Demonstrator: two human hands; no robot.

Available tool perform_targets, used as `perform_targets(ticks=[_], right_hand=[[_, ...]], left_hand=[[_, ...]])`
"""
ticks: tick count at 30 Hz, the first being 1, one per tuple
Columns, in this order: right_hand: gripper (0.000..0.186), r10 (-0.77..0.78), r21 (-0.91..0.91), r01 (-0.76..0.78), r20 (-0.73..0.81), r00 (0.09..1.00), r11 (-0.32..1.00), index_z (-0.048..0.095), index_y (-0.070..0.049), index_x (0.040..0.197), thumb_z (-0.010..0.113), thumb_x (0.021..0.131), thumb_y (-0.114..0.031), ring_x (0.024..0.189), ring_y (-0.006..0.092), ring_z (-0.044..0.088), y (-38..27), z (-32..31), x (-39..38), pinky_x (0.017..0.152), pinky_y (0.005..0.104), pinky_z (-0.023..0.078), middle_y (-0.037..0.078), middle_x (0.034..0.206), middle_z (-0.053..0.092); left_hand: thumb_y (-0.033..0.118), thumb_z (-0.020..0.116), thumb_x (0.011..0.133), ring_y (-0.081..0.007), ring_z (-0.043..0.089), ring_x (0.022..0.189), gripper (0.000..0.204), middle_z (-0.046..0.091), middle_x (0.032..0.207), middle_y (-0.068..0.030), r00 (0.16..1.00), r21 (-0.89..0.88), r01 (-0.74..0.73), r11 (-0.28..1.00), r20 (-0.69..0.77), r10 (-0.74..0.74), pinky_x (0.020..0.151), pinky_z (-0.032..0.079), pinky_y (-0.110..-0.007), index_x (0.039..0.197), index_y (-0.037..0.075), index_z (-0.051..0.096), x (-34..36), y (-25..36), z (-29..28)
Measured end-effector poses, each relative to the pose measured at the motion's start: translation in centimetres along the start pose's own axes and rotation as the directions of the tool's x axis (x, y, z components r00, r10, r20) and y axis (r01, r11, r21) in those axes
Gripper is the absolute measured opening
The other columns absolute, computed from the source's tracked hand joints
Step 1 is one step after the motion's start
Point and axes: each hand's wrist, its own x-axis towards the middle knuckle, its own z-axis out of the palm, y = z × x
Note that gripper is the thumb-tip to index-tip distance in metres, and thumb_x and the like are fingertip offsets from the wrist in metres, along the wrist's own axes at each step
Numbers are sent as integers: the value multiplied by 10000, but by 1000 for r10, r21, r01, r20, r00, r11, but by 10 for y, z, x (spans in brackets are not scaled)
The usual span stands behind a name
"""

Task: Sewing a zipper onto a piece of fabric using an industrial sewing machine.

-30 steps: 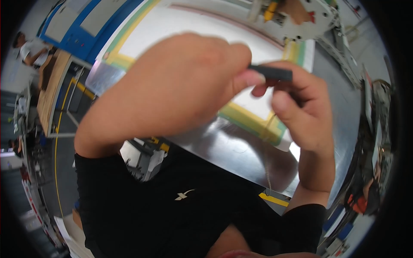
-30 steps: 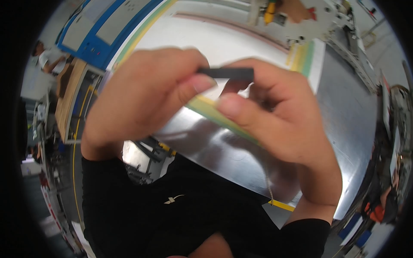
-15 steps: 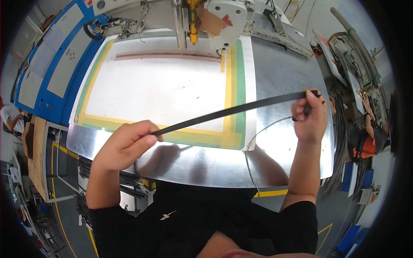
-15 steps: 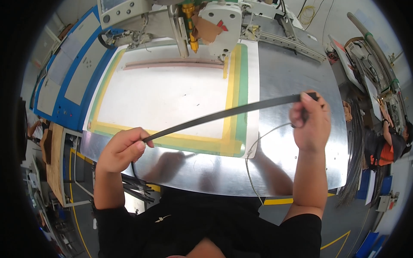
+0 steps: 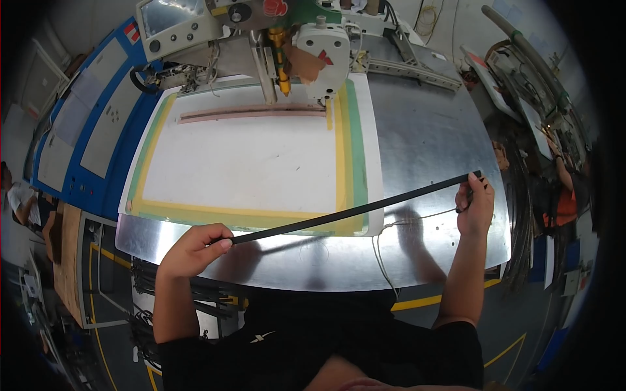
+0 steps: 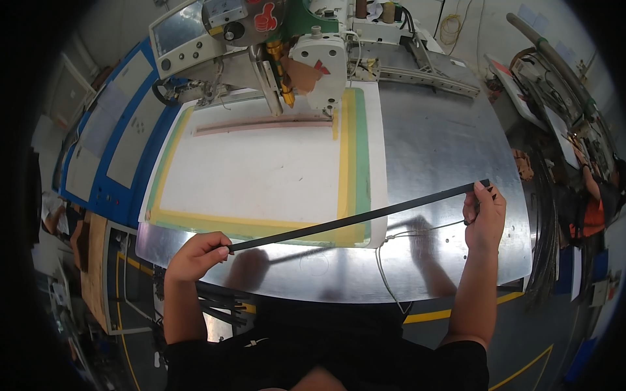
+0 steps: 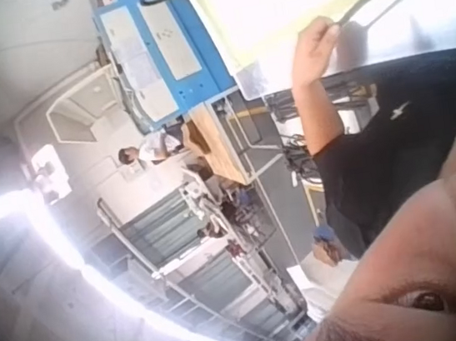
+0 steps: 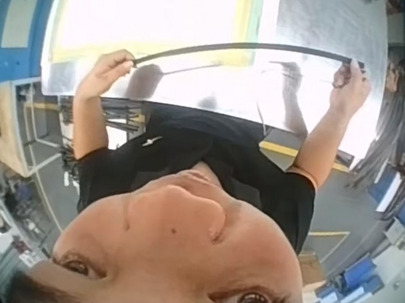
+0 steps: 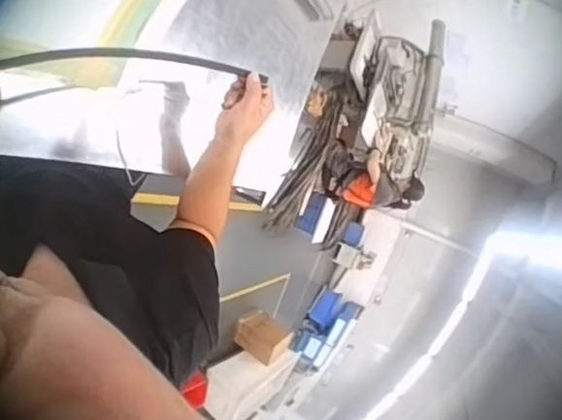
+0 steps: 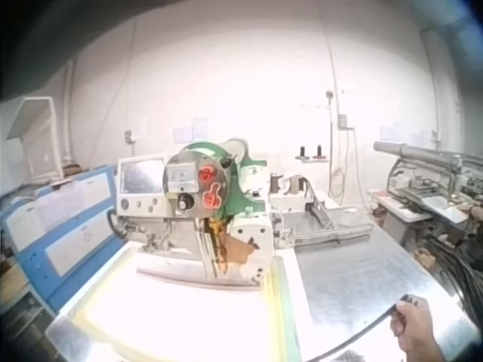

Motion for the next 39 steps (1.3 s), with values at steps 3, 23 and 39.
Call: perform_targets(ticks=[3, 23, 39], right_hand=[[188, -30, -24, 30, 11, 999, 999, 598, -82, 880, 678, 1020, -179, 494, 62, 432, 3, -1, 3, 457, 239, 308, 20, 740, 605], [309, -188, -794, 464, 425, 886, 393, 707, -60, 1171, 775, 912, -212, 1048, 355, 685, 27, 90, 40, 876, 444, 557, 144, 1136, 670], [220, 31, -421, 873, 904, 427, 244, 663, -136, 1133, 646, 919, -88, 915, 284, 723, 79, 177, 63, 726, 435, 579, 65, 1016, 681]], left_hand=[[121, 652, 1040, -54, 479, 756, 135, 588, 806, 42, 1000, -31, 13, 999, -26, -14, 681, 419, -248, 973, 4, 668, 8, -13, 2], [154, 738, 980, -112, 573, 720, 160, 679, 778, -31, 975, 389, -91, 917, -154, 163, 672, 494, -305, 973, -5, 729, 185, -1, 52], [218, 676, 1035, -133, 576, 724, 220, 704, 803, -87, 962, 383, -261, 886, 24, 272, 688, 501, -330, 1086, 8, 723, 270, 32, 67]])
